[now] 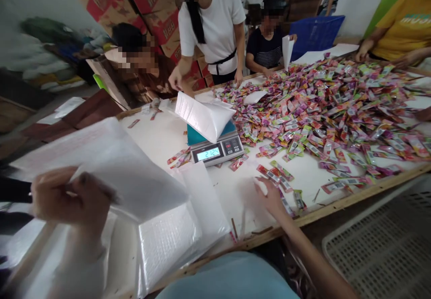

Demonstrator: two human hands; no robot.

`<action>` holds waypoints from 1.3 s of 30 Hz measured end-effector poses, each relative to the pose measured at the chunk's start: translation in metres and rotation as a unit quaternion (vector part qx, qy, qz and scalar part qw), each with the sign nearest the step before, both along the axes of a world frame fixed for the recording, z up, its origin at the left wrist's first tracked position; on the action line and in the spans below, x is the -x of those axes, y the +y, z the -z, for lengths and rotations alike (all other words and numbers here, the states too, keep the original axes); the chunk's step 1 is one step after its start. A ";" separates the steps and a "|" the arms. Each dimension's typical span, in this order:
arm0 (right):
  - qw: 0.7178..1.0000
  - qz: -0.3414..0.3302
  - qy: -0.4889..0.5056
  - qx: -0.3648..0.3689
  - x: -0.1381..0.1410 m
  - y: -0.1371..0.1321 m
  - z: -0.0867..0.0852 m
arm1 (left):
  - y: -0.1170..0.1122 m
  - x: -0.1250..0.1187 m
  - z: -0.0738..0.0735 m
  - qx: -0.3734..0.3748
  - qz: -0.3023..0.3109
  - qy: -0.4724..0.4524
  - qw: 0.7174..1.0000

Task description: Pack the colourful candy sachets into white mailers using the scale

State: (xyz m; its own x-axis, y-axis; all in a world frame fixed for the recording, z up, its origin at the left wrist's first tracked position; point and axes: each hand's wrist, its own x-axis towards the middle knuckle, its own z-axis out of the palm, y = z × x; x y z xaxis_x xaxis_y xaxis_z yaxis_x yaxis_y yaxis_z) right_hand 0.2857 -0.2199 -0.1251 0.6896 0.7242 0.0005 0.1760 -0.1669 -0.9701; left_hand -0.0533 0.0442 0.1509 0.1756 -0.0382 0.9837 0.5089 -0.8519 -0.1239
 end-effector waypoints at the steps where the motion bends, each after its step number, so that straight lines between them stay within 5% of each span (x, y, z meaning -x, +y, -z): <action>1: 0.999 0.024 -0.023 0.002 -0.013 -0.013 0.001 | 0.003 -0.010 -0.004 0.009 0.006 0.011 1.000; 5: 0.979 0.101 -0.173 0.023 -0.046 -0.061 0.015 | 0.006 -0.050 -0.009 0.039 0.061 0.099 0.992; 9: 0.954 0.126 -0.268 0.052 -0.048 -0.088 0.035 | -0.010 -0.084 -0.001 0.047 0.116 0.149 0.981; 15: 0.938 0.133 -0.313 0.064 -0.039 -0.092 0.043 | -0.059 -0.136 0.014 0.103 0.230 0.212 0.944; 20: 0.898 0.126 -0.413 0.082 -0.042 -0.092 0.043 | -0.101 -0.170 0.047 0.123 0.306 0.330 0.885; 24: 0.880 0.122 -0.449 0.092 -0.044 -0.094 0.046 | -0.116 -0.183 0.067 0.065 0.292 0.363 0.882; 31: 0.885 0.102 -0.440 0.109 -0.047 -0.100 0.050 | -0.122 -0.195 0.071 0.072 0.302 0.357 0.881; 39: 0.868 0.092 -0.472 0.121 -0.055 -0.104 0.056 | -0.124 -0.193 0.111 0.074 0.328 0.351 0.874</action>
State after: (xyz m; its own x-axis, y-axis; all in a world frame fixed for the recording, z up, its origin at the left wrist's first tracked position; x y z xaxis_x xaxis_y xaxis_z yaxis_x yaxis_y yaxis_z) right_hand 0.3403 -0.3239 -0.1811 0.5683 0.6589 0.4929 0.8228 -0.4554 -0.3400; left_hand 0.1393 -0.0795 0.0396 0.7257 -0.2379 0.6456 -0.2518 -0.9650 -0.0725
